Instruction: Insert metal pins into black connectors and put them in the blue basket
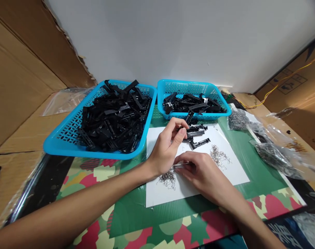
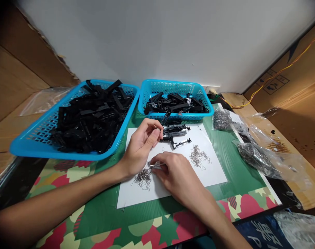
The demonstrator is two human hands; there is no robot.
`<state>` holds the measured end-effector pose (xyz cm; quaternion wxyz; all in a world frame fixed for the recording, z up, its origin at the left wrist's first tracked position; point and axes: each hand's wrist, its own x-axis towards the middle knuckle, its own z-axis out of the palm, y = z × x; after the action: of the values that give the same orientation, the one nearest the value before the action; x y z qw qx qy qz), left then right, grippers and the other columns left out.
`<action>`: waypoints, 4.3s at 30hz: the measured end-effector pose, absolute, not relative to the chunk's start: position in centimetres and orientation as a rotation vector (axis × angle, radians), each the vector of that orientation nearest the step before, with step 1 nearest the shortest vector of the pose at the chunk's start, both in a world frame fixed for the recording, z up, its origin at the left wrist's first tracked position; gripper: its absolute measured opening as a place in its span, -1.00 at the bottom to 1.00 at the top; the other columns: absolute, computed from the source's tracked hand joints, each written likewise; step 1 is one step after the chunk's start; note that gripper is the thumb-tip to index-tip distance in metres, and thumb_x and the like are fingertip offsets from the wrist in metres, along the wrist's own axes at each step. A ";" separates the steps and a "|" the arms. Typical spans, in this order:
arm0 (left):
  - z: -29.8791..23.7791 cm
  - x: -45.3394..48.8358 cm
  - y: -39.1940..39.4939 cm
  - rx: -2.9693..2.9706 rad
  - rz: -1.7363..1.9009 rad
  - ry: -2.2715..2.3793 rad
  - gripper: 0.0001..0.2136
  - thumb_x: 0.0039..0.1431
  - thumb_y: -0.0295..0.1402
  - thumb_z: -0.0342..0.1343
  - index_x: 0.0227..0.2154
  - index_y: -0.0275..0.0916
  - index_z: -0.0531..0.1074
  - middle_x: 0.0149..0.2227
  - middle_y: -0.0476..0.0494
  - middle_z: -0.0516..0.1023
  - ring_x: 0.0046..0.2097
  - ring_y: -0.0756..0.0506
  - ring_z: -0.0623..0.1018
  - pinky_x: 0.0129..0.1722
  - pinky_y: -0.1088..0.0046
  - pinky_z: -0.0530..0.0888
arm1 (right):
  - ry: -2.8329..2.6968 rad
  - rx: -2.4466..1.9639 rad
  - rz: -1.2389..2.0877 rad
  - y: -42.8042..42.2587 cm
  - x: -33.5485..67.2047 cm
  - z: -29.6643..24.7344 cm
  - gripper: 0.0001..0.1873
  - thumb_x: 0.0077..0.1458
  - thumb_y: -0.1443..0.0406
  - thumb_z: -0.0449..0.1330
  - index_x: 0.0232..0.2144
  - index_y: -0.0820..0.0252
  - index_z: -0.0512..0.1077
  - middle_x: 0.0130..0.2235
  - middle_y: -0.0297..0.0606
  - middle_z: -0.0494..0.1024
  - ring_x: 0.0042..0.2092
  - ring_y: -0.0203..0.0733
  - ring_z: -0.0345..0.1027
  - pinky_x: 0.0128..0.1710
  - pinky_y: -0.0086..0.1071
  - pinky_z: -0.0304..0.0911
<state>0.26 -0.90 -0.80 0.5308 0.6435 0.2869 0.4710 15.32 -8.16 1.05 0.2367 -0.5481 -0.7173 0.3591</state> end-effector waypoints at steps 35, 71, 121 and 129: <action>0.6 -0.4 -1.3 1.828 0.894 0.602 -0.79 0.48 -0.26 0.09 -0.20 -0.22 0.57 -0.27 -0.07 0.44 -0.27 -0.06 0.41 -0.28 0.39 0.31 | -1.255 -1.338 1.053 -8.9 19.2 2.8 -0.88 0.17 0.21 0.43 -0.34 0.13 0.65 -0.37 -0.23 0.70 -0.32 -0.13 0.59 -0.34 -0.33 0.47; 0.1 0.3 -1.2 1.827 1.019 0.723 -0.78 0.48 -0.33 0.04 -0.23 -0.27 0.56 -0.26 -0.05 0.46 -0.32 -0.01 0.41 -0.33 0.41 0.33 | -1.953 -1.696 0.773 -11.5 18.1 0.8 -0.87 0.32 0.18 0.30 -0.19 0.05 0.62 -0.37 -0.34 0.51 -0.40 -0.23 0.34 -0.38 -0.33 0.16; 0.5 0.0 -0.6 1.861 0.983 0.762 -0.80 0.48 -0.32 0.06 -0.24 -0.23 0.55 -0.23 -0.04 0.50 -0.25 -0.03 0.46 -0.26 0.40 0.37 | -2.002 -1.698 0.818 -8.9 15.6 1.4 -0.86 0.21 0.46 0.28 -0.32 0.13 0.58 -0.41 -0.39 0.53 -0.39 -0.28 0.27 -0.36 -0.35 0.04; 0.2 -0.2 -0.4 1.874 0.958 0.808 -0.78 0.50 -0.26 0.06 -0.20 -0.19 0.56 -0.24 -0.03 0.49 -0.27 -0.04 0.44 -0.32 0.40 0.35 | -2.308 -1.622 0.558 -9.6 15.5 1.3 -0.84 0.39 0.47 0.09 -0.23 0.19 0.43 -0.23 -0.22 0.57 -0.23 -0.15 0.35 -0.32 -0.29 0.09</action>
<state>-0.17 -0.39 0.21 0.4293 0.7507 0.3239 0.3838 15.47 -9.63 1.28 0.1325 -0.5592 -0.7955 0.1922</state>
